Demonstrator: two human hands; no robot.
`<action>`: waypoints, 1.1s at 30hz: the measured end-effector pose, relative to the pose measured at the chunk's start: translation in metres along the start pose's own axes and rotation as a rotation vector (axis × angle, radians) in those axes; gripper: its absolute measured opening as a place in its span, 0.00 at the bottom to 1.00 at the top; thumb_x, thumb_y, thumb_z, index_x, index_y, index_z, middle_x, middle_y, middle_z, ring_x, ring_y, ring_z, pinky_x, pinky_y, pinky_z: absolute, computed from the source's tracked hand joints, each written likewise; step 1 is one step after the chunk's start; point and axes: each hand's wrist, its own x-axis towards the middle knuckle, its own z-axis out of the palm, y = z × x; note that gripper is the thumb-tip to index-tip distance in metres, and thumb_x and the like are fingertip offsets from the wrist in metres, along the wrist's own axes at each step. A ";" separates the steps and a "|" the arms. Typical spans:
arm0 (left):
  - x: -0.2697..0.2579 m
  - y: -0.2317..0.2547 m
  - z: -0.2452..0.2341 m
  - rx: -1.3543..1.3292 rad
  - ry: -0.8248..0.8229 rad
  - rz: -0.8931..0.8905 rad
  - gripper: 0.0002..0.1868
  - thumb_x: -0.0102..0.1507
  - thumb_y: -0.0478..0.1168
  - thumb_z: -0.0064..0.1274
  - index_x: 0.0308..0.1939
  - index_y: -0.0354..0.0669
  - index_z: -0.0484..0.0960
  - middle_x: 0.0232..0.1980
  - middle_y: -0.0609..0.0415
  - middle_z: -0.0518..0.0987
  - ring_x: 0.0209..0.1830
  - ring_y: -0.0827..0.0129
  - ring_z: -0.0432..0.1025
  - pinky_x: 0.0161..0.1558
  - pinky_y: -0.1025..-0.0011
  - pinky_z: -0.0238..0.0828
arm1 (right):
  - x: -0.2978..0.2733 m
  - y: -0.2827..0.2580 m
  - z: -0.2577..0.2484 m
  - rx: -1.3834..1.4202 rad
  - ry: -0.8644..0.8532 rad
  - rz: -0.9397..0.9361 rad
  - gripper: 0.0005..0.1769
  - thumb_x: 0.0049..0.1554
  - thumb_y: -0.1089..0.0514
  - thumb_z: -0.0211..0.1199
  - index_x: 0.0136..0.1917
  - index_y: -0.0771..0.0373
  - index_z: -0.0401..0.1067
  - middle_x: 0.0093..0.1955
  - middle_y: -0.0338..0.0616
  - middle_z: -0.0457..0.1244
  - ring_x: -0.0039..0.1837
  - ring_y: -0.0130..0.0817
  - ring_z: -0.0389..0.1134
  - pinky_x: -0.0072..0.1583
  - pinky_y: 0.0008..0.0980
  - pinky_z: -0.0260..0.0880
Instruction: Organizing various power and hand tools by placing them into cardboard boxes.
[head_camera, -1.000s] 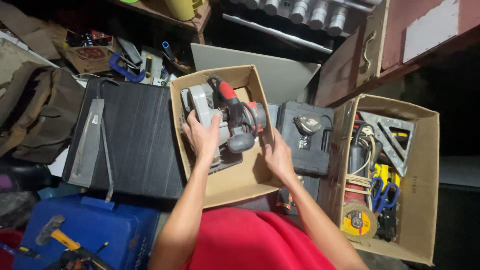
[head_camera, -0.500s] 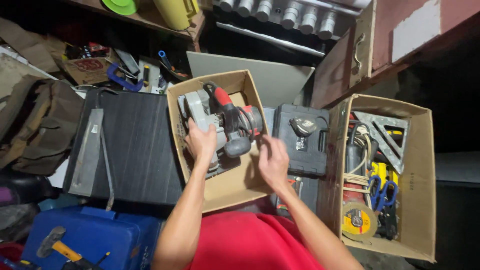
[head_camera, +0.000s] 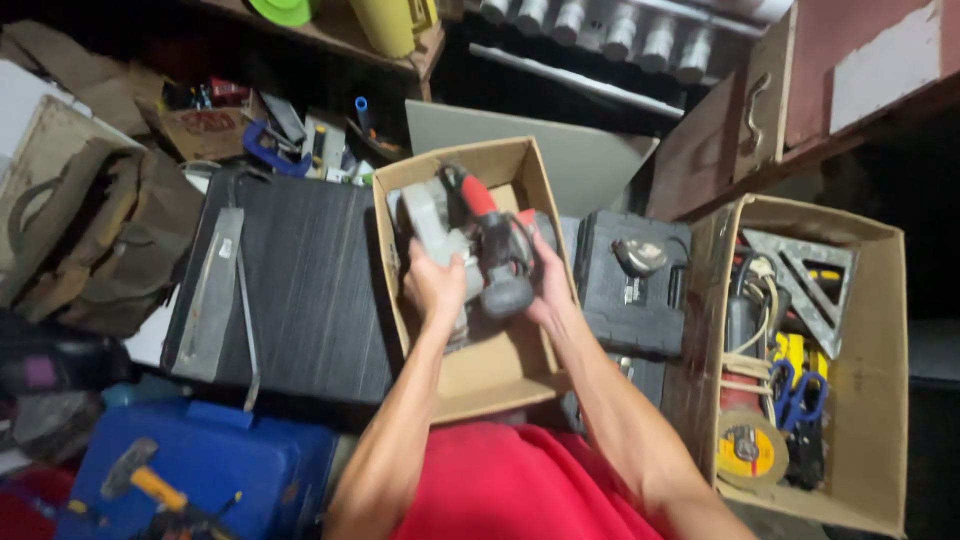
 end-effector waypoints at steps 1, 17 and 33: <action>0.001 0.001 -0.009 -0.007 0.000 0.008 0.42 0.55 0.46 0.63 0.71 0.38 0.66 0.51 0.30 0.81 0.54 0.36 0.75 0.59 0.48 0.68 | -0.007 0.000 0.007 -0.004 -0.004 -0.009 0.26 0.64 0.39 0.59 0.62 0.61 0.75 0.53 0.46 0.69 0.51 0.38 0.71 0.58 0.42 0.70; 0.018 -0.043 -0.024 -1.265 -0.300 -0.365 0.17 0.58 0.29 0.45 0.50 0.40 0.80 0.45 0.55 0.82 0.42 0.67 0.78 0.45 0.66 0.78 | -0.073 -0.012 0.155 -0.977 0.428 -0.676 0.48 0.39 0.57 0.82 0.68 0.66 0.62 0.61 0.47 0.67 0.62 0.36 0.70 0.64 0.36 0.71; 0.054 -0.117 0.066 -1.154 -0.474 -0.776 0.12 0.69 0.51 0.49 0.46 0.49 0.81 0.41 0.57 0.79 0.40 0.66 0.74 0.40 0.64 0.73 | -0.059 0.026 0.128 -1.472 0.691 -0.717 0.48 0.36 0.43 0.83 0.65 0.64 0.71 0.55 0.50 0.73 0.56 0.40 0.76 0.59 0.37 0.74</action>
